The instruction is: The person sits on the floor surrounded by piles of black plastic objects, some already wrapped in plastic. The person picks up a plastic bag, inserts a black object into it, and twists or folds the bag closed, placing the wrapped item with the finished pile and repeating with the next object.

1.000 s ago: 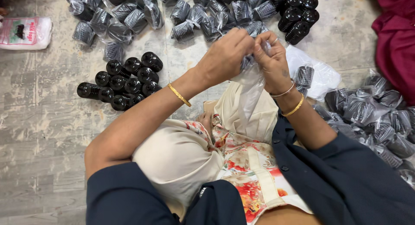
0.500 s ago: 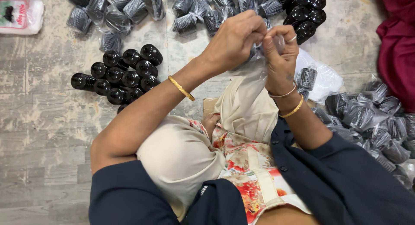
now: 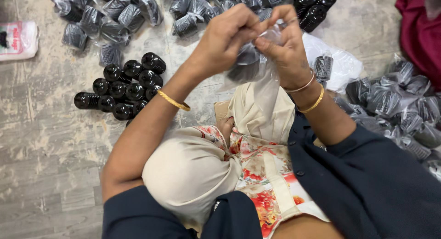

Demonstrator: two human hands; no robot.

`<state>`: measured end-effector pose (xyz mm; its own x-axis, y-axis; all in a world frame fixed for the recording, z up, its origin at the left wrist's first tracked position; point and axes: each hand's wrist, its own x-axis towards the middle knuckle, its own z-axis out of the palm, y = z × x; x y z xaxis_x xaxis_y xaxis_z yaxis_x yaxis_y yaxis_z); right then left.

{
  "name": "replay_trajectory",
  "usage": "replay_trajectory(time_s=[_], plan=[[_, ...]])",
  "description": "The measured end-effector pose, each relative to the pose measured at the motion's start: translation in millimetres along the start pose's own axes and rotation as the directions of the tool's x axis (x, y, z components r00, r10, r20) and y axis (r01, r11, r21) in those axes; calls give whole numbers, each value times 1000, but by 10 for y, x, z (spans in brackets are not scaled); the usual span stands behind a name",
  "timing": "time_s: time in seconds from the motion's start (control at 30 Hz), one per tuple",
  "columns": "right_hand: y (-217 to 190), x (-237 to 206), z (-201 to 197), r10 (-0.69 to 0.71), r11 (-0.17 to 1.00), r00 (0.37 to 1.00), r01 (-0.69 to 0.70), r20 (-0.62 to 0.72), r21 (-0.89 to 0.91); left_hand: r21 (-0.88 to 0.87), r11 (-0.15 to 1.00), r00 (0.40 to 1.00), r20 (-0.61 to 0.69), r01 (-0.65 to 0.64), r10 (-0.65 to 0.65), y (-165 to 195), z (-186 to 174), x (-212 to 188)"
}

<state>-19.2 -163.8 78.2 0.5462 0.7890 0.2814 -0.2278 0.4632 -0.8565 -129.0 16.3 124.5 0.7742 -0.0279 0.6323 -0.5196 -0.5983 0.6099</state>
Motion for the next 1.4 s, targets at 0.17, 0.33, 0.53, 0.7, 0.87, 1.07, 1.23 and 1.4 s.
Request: replay_trajectory(time_s=[0.17, 0.33, 0.53, 0.7, 0.87, 1.07, 1.23, 1.4], plan=[[58, 18, -167, 178, 972, 978, -192, 110, 132, -3, 995, 992, 68, -103, 103, -23, -34, -159], [-108, 78, -272, 231, 967, 967, -241, 111, 86, 231, 935, 963, 105, -268, 250, -60, 13, -219], [-178, 19, -151, -61, 911, 985, 120, 160, -395, 211, 968, 982, -94, -139, 161, -125, 74, -254], [-107, 34, -7, -70, 611, 965, 242, 253, -754, 112, 990, 993, -74, -84, 92, -134, 77, -231], [86, 8, 52, -136, 630, 985, 172, 110, -757, 52, 997, 998, -22, -56, 57, -75, 78, -169], [130, -29, -51, -83, 838, 996, 87, 33, -539, 284, 954, 995, 57, -93, 81, -33, -167, -162], [55, -54, -156, -133, 768, 977, 207, 166, -606, 250, 968, 988, 154, -12, -27, -150, -106, -294], [15, -55, -232, -166, 727, 966, 256, 197, -638, -257, 850, 876, 287, 460, -387, -447, -33, -352]])
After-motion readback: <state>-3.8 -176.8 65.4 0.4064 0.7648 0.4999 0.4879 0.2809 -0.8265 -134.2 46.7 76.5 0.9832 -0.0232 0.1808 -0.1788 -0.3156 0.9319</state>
